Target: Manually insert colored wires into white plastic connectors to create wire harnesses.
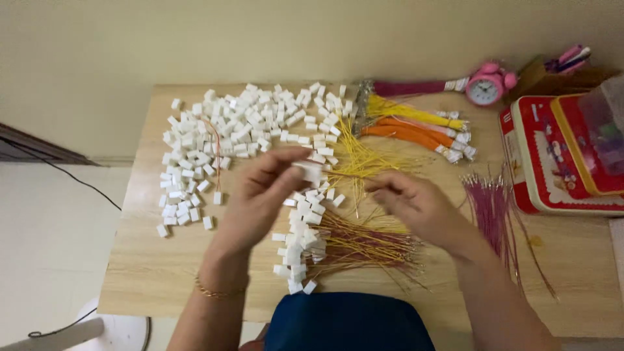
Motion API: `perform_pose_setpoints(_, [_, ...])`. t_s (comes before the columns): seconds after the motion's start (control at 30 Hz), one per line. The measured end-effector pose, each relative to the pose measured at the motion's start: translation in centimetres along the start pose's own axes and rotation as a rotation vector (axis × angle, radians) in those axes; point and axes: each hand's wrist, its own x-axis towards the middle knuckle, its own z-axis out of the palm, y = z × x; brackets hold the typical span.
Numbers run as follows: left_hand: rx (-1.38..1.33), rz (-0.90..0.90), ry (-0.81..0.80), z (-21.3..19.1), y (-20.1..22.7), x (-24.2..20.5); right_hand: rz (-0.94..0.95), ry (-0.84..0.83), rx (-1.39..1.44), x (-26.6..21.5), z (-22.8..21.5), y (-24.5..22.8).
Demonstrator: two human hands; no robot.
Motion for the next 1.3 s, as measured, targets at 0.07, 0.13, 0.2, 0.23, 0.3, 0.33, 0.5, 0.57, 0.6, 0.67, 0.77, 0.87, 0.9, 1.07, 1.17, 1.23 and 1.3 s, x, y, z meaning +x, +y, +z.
perform_pose_setpoints(0.07, [0.178, 0.002, 0.009, -1.2, -0.9, -1.4, 0.056, 0.043, -0.067, -0.6, -1.4, 2.1])
perform_pose_setpoints(0.13, [0.361, 0.006, 0.016, -2.3, -3.6, -3.3, 0.106, 0.084, -0.134, -1.2, -1.9, 4.4])
perform_pose_setpoints(0.2, [0.658, -0.122, -0.019, -3.5, -7.8, -5.7, 0.392, 0.027, -0.276, -1.6, -1.6, 6.9])
perform_pose_setpoints(0.23, [0.662, -0.13, -0.012, -3.7, -10.0, -6.7, 0.392, 0.017, -0.272, -2.4, -1.4, 10.4])
perform_pose_setpoints(0.3, [0.805, -0.019, -0.053, -4.8, -14.0, -8.8, 0.262, -0.099, -0.491, -3.6, -0.5, 17.5])
perform_pose_setpoints(0.33, [0.811, -0.025, -0.048, -4.6, -14.9, -9.5, 0.259, -0.107, -0.486, -4.0, 0.5, 18.7])
perform_pose_setpoints(0.5, [0.9, -0.005, 0.027, -3.5, -15.6, -9.8, 0.177, -0.056, -0.651, -4.7, 2.8, 24.8])
perform_pose_setpoints(0.57, [0.82, -0.206, 0.003, -3.7, -13.8, -7.6, 0.247, -0.058, -0.656, -3.9, 1.8, 24.9])
perform_pose_setpoints(0.6, [0.729, -0.41, -0.033, -3.8, -12.8, -6.7, 0.328, -0.058, -0.659, -3.9, 1.4, 25.0])
perform_pose_setpoints(0.67, [0.833, -0.352, 0.021, -6.1, -14.6, -3.9, 0.446, 0.003, -0.61, -3.3, -0.2, 22.4])
perform_pose_setpoints(0.77, [1.002, -0.257, 0.199, -9.4, -17.4, 0.7, 0.539, 0.154, -0.594, -3.5, -2.9, 21.1])
perform_pose_setpoints(0.87, [1.043, -0.206, 0.309, -10.9, -19.5, 4.6, 0.54, 0.311, -0.603, -4.3, -5.8, 21.3])
perform_pose_setpoints(0.9, [1.028, -0.195, 0.298, -10.9, -20.1, 6.0, 0.563, 0.372, -0.574, -4.5, -6.9, 21.3])
perform_pose_setpoints(1.07, [1.282, -0.094, 0.128, -10.1, -23.1, 12.4, 0.581, 0.497, -0.742, -6.9, -12.2, 24.8])
perform_pose_setpoints(1.17, [1.49, -0.099, -0.101, -9.6, -24.2, 14.8, 0.628, 0.549, -0.903, -8.4, -13.9, 28.1])
perform_pose_setpoints(1.23, [1.543, -0.124, -0.262, -9.1, -24.5, 15.6, 0.699, 0.571, -0.945, -9.5, -14.4, 29.8])
perform_pose_setpoints(1.3, [1.492, -0.215, -0.199, -8.6, -24.5, 15.8, 0.684, 0.565, -0.897, -10.5, -14.9, 31.6])
